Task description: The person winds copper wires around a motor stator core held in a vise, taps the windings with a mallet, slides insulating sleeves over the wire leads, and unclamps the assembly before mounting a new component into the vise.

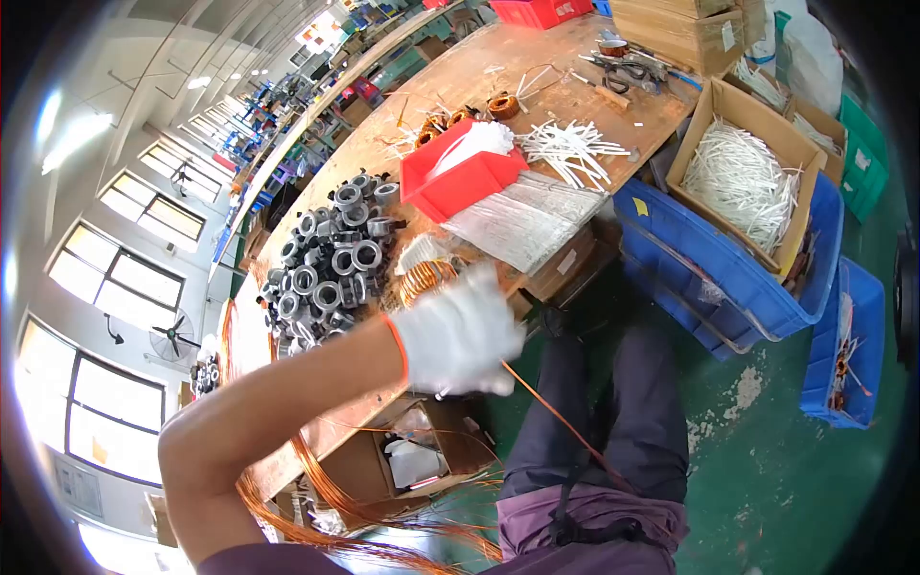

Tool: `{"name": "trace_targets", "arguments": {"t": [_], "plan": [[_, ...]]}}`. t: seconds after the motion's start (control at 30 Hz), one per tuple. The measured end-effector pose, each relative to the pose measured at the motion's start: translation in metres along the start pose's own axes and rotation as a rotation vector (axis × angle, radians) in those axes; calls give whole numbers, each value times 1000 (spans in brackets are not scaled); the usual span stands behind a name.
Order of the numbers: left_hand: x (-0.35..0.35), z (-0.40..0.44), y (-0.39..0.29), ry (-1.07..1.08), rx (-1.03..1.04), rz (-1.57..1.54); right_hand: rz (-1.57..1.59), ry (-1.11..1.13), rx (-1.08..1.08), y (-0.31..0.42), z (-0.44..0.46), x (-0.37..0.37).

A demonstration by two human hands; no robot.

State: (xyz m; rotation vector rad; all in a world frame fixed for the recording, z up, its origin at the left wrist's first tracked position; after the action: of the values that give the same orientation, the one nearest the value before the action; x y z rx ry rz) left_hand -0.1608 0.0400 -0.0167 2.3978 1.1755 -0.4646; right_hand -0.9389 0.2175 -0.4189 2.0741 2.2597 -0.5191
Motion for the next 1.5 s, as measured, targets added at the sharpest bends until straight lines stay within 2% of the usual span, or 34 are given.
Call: {"name": "trace_targets", "arguments": {"t": [0.03,0.07,0.1,0.13,0.17,0.2,0.23,0.3,0.33,0.4,0.47,0.5,0.57,0.63,0.67,0.7,0.73,0.77,0.83,0.87,0.9,0.93,0.97,1.03,1.17,1.2,1.23,1.27,1.33,1.37,1.4,1.43,1.47,1.5], "plan": [[27,10,-20,33,104,49,196,-363,-130,12,27,-47],[20,9,-16,43,90,-75,391,-716,-251,8,51,-70],[9,11,-6,46,73,-192,709,-655,-381,54,28,-126],[-25,2,14,-377,142,-182,790,-619,-482,111,-8,-190],[-47,-23,39,-799,212,-168,1107,-644,-644,166,-59,-234],[-42,-24,100,-829,14,-636,1413,-670,-824,221,-110,-278],[-18,-26,150,-821,-197,-1102,1243,-528,-893,271,-169,-316],[22,-30,213,-987,-376,-1384,1068,-262,-1158,367,-256,-348],[40,-26,223,-992,-373,-1386,938,-25,-1258,415,-298,-349],[89,-21,233,-1140,-340,-1854,638,553,-1297,505,-370,-318],[126,-11,234,-1253,-292,-2011,402,837,-1290,578,-421,-292],[141,-8,231,-1285,-296,-2095,532,959,-1387,617,-429,-276],[158,-11,223,-1382,-321,-2117,932,1219,-1336,681,-440,-255],[180,-4,219,-1415,-417,-2107,1146,1111,-1424,716,-460,-276],[183,-3,223,-1468,-396,-2039,1067,1098,-1468,720,-459,-282],[183,-4,229,-1516,-372,-1970,991,1085,-1510,718,-456,-284],[182,1,228,-1170,-293,-2106,855,926,-1460,696,-440,-279],[157,1,218,-1079,-277,-2068,714,772,-1400,662,-419,-272],[119,-7,245,-882,-551,-1262,360,86,-1550,584,-376,-272],[101,-11,241,-884,-548,-1269,305,111,-1467,542,-356,-256],[63,-9,223,-755,-483,-1191,198,-11,-1305,499,-335,-243],[37,-3,204,-628,-422,-1108,-3,-18,-994,455,-294,-216],[26,-1,194,-624,-426,-1112,5,-117,-904,405,-255,-192],[-19,-10,170,-714,-510,-579,172,-279,-787,286,-169,-132],[1,-38,150,-835,-476,-825,29,-440,-648,149,-75,-25],[-7,-50,122,-944,-434,-459,42,-425,-651,138,-80,-19],[-14,-48,90,-702,-333,-234,42,-302,-468,114,-69,-12],[-23,-41,55,-528,-235,-221,31,-176,-288,94,-56,-6],[22,0,-13,3,67,-46,100,-259,-215,54,-17,-29],[42,12,-33,49,152,-97,168,-353,-135,20,12,-44],[29,18,-23,94,91,-226,235,-445,-54,0,23,-53],[16,23,-7,142,33,-357,473,-469,-146,13,27,-93],[-29,16,12,-358,102,-272,815,-624,-506,81,-27,-165],[-55,-8,35,-859,171,-170,833,-608,-472,106,-20,-203]]}}
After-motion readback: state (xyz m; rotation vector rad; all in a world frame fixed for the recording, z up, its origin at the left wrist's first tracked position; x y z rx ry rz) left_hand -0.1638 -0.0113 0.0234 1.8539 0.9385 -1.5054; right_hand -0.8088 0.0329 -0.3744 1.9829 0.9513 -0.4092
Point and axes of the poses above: each hand's wrist, its own z-axis towards the middle knuckle, its own x-axis out of the palm, y = z × x, the point moved 10 cm from there along z, towards the middle knuckle, and after that the axes turned 14 degrees about y, right-handed, at the moved point
